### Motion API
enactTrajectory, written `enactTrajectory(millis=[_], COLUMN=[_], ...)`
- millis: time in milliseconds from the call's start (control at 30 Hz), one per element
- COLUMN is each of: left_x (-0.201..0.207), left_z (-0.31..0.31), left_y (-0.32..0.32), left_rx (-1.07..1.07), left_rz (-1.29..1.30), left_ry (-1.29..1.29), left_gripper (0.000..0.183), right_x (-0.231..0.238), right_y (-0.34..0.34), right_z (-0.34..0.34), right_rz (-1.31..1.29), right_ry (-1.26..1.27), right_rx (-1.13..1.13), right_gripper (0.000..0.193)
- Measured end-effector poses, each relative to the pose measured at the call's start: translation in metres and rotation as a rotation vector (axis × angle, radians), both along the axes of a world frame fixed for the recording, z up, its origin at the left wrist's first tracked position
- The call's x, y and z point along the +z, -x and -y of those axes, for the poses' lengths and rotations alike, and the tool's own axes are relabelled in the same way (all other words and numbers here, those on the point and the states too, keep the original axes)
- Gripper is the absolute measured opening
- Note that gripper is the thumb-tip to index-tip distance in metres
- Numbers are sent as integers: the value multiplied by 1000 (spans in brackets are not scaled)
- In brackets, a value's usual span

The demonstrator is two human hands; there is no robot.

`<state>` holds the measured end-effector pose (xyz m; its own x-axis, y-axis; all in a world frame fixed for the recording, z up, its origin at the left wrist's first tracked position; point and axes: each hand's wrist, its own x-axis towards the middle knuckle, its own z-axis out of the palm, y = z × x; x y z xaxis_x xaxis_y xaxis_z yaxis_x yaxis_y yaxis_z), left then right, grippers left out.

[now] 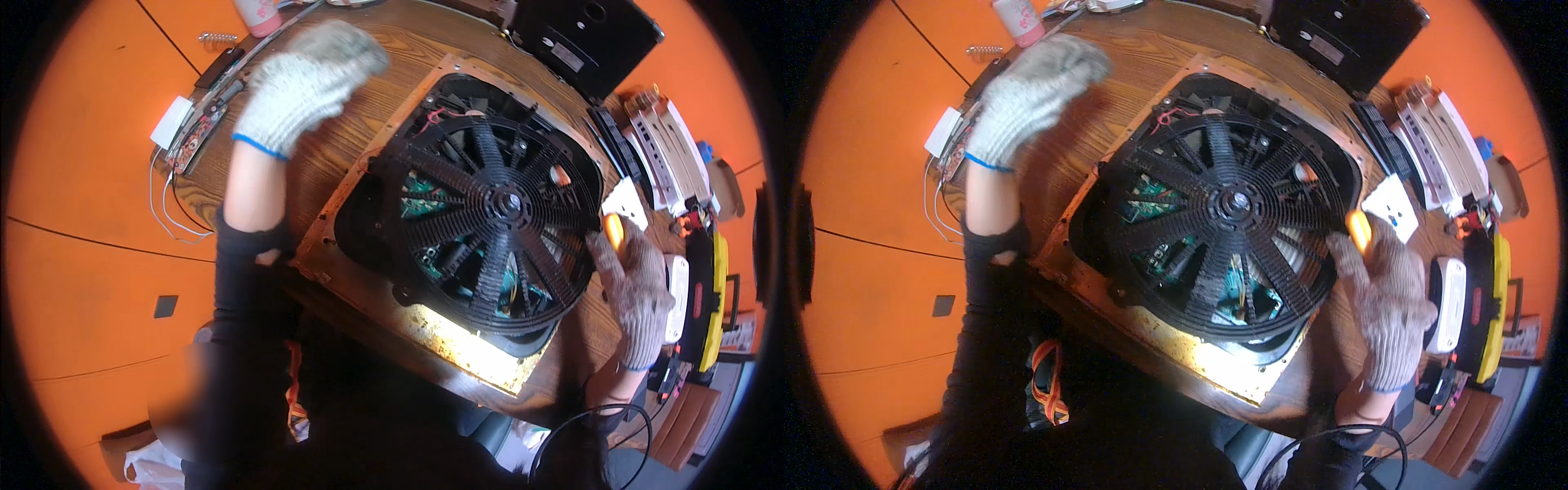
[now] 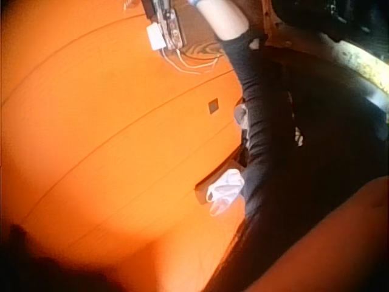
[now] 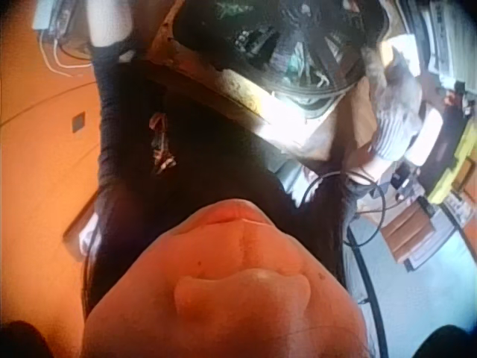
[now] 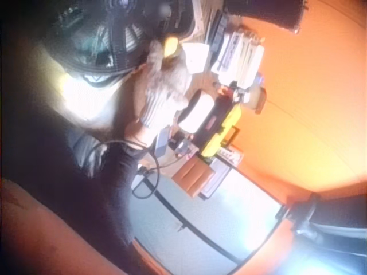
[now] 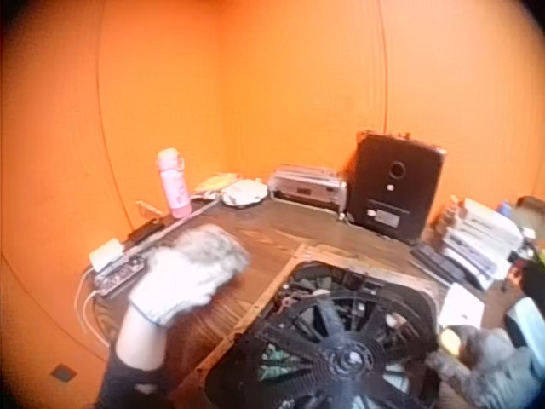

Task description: The person uses a screwdriver to fasten screws into a circuit board and then places a fan cover over the internal components. They continue to secure the cover with additional screws.

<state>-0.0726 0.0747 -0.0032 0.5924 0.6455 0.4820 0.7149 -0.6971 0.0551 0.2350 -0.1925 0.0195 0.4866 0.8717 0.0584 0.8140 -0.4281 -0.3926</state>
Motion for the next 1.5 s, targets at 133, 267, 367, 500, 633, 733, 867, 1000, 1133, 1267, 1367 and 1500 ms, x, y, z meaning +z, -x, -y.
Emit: enactTrajectory(millis=[133,267,367,500,633,733,867,1000,1133,1267,1367,1500], left_x=[-10,-2,-5,-12,-15,-14,-9,-3,-3,-8,-12,-17], left_z=[-10,2,18,23,19,20,24,27,26,20,17,13], left_y=[9,13,10,5,3,0,-8,-13,-12,-10,-9,-16], left_rx=[-607,-535,-515,-420,-448,-457,-388,-338,-377,-405,-397,-508], left_rz=[-75,-73,-15,-14,-83,-74,-172,-186,-130,-55,57,95], left_ry=[-130,665,773,790,668,708,715,707,683,674,722,595], left_gripper=[38,49,55,53,51,56,61,59,63,68,69,62], right_x=[9,25,35,37,30,27,28,21,13,17,23,24], right_y=[16,24,32,33,25,17,3,-10,-17,-19,-19,-16], right_z=[6,1,1,-1,-2,1,5,6,4,9,13,17], right_rz=[203,105,126,100,120,125,92,38,-2,-143,-234,-123], right_ry=[231,342,315,303,274,258,231,176,141,170,262,281], right_rx=[-128,-221,-294,-303,-228,-131,56,250,334,278,203,160], right_gripper=[52,57,59,58,55,53,50,48,45,47,46,47])
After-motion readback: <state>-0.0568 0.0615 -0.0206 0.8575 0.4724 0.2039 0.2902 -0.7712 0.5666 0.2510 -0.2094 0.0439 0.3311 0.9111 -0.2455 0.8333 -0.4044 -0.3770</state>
